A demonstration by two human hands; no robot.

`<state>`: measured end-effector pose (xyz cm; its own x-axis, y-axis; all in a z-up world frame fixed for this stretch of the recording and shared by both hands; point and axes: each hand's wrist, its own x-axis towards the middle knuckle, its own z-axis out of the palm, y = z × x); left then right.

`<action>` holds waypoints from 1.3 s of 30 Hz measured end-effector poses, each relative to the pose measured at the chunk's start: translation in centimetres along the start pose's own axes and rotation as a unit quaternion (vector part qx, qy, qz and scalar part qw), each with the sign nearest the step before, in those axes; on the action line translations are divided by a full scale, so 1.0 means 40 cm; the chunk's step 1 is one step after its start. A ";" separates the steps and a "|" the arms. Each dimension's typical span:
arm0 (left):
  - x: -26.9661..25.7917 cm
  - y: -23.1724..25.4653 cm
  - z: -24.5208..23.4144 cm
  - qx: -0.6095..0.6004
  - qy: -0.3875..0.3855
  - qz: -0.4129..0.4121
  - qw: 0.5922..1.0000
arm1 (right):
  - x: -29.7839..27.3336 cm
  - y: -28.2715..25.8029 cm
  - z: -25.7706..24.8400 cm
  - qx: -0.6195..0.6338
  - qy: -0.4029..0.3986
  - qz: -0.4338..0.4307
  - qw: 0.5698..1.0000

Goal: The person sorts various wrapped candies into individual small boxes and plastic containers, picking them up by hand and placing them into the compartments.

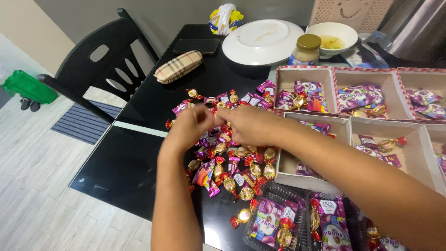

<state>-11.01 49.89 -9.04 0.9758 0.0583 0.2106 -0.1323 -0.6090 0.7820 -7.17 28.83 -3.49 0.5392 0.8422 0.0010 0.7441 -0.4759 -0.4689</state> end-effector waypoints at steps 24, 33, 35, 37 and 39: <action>-0.028 0.050 0.005 0.011 -0.205 -0.064 0.977 | -0.153 0.030 -0.130 -0.133 -0.016 -0.002 0.991; -0.019 0.101 0.034 -0.139 -0.103 -0.005 0.985 | -0.331 0.035 -0.231 -0.140 -0.127 0.254 0.948; -0.022 0.126 0.071 -0.146 -0.084 -0.010 0.986 | -0.334 0.062 -0.219 -0.140 -0.058 0.176 0.973; -0.026 0.143 0.105 -0.109 -0.036 0.037 0.993 | -0.331 0.076 -0.202 -0.135 0.012 0.096 0.986; -0.032 0.157 0.135 -0.139 -0.043 0.072 0.987 | -0.307 0.067 -0.174 -0.101 0.110 0.033 0.988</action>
<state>-12.16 41.71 -7.56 0.9528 -0.0884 0.2904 -0.3022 -0.3650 0.8806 -9.05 15.44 1.36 0.6458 0.7425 0.1779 0.7556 -0.5880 -0.2888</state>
